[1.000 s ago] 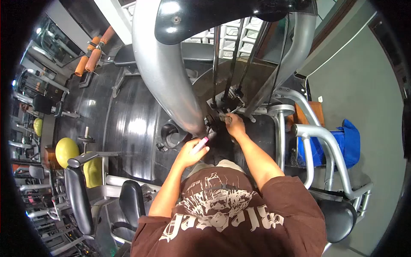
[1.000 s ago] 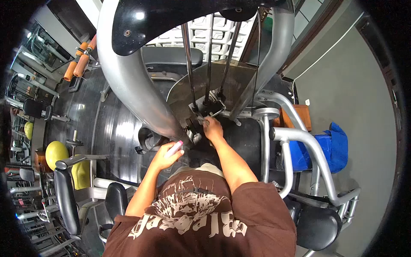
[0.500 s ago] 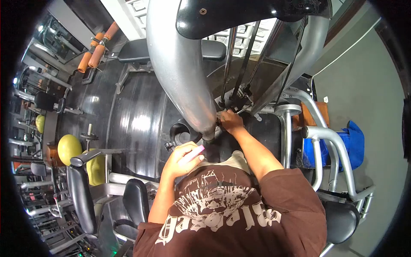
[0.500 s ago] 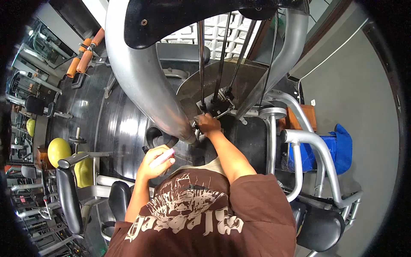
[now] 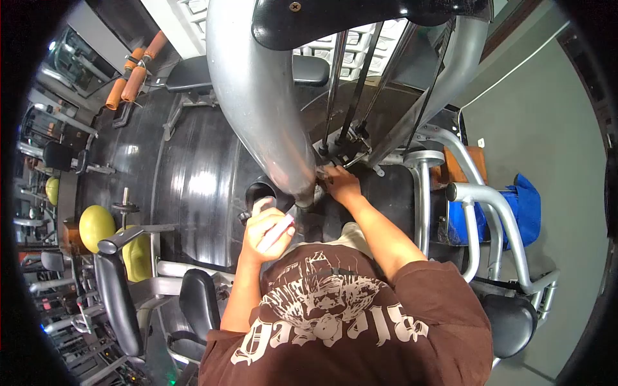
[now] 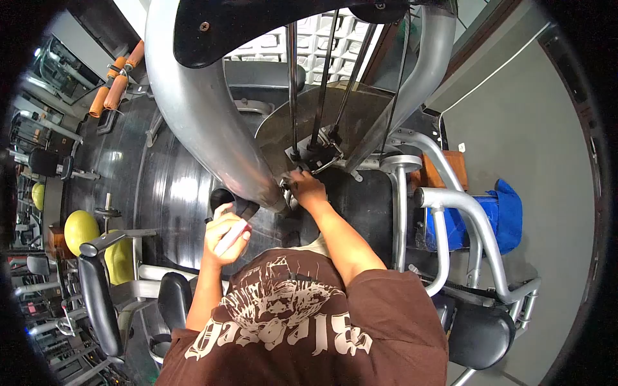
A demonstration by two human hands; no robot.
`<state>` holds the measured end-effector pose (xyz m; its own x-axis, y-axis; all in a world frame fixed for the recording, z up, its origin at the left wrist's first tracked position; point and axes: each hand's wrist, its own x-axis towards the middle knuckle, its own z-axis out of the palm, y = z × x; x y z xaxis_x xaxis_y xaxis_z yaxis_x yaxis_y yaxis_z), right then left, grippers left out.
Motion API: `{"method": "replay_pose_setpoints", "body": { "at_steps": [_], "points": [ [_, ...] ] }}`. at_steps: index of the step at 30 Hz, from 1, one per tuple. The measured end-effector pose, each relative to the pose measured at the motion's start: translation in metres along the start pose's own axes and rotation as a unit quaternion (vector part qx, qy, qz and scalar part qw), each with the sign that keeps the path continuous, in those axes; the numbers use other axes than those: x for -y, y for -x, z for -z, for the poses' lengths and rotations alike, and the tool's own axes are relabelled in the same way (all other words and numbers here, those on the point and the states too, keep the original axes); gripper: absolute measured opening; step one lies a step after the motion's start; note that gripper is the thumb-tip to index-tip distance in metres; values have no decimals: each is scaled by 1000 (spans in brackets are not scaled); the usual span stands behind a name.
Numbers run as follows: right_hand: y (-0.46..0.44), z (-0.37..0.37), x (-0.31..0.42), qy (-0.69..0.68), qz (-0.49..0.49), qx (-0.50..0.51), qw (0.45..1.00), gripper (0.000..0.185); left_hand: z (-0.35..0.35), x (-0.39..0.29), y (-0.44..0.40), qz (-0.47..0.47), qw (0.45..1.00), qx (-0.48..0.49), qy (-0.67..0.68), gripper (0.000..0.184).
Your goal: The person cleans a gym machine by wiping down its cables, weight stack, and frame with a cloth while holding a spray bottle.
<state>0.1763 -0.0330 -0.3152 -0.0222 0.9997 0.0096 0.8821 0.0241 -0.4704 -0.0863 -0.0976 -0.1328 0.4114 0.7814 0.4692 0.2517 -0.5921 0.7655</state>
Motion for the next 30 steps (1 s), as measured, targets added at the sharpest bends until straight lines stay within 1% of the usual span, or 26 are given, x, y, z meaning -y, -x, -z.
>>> {"method": "replay_pose_setpoints", "body": {
  "at_steps": [4, 5, 6, 10, 12, 15, 18, 21, 24, 26, 28, 30],
  "points": [
    [-2, -12, 5, 22, -22, 18, 999, 30, -12, 16, 8, 33, 999, -4, 14, 9],
    [4, -14, 4, 27, -28, 27, 999, 31, -15, 18, 10, 26, 999, -13, 17, 8],
    [10, -16, 0, 20, -9, 4, 1000, 30, -16, 20, 11, 20, 999, -22, 20, 8],
    [36, -8, -15, 22, 6, 26, 999, 26, -19, 27, 15, -2, 999, -41, 27, 10],
    [41, 2, -18, 19, 15, 39, 999, 25, -17, 28, 14, 2, 999, -35, 29, 10],
    [27, -4, -22, -43, -1, 1, 999, 38, -17, 27, 14, 12, 999, -35, 25, 9],
    [1, -9, -6, -106, 21, -122, 987, 36, -16, 27, 13, 17, 999, -35, 20, 9],
    [-3, -8, 1, 9, -24, 28, 999, 34, -16, 26, 13, 25, 999, -35, 22, 9],
    [16, -8, 0, 4, -29, 32, 999, 28, -16, 23, 11, 25, 999, -35, 21, 9],
    [28, -10, -9, 19, -4, 44, 999, 28, -15, 24, 12, 21, 999, -34, 19, 9],
    [37, 3, -15, 32, 28, 64, 997, 29, -16, 28, 13, 12, 999, -31, 18, 9],
    [36, 8, -24, 16, 53, 66, 996, 29, -16, 28, 13, 15, 999, -27, 20, 10]
  ]
}}
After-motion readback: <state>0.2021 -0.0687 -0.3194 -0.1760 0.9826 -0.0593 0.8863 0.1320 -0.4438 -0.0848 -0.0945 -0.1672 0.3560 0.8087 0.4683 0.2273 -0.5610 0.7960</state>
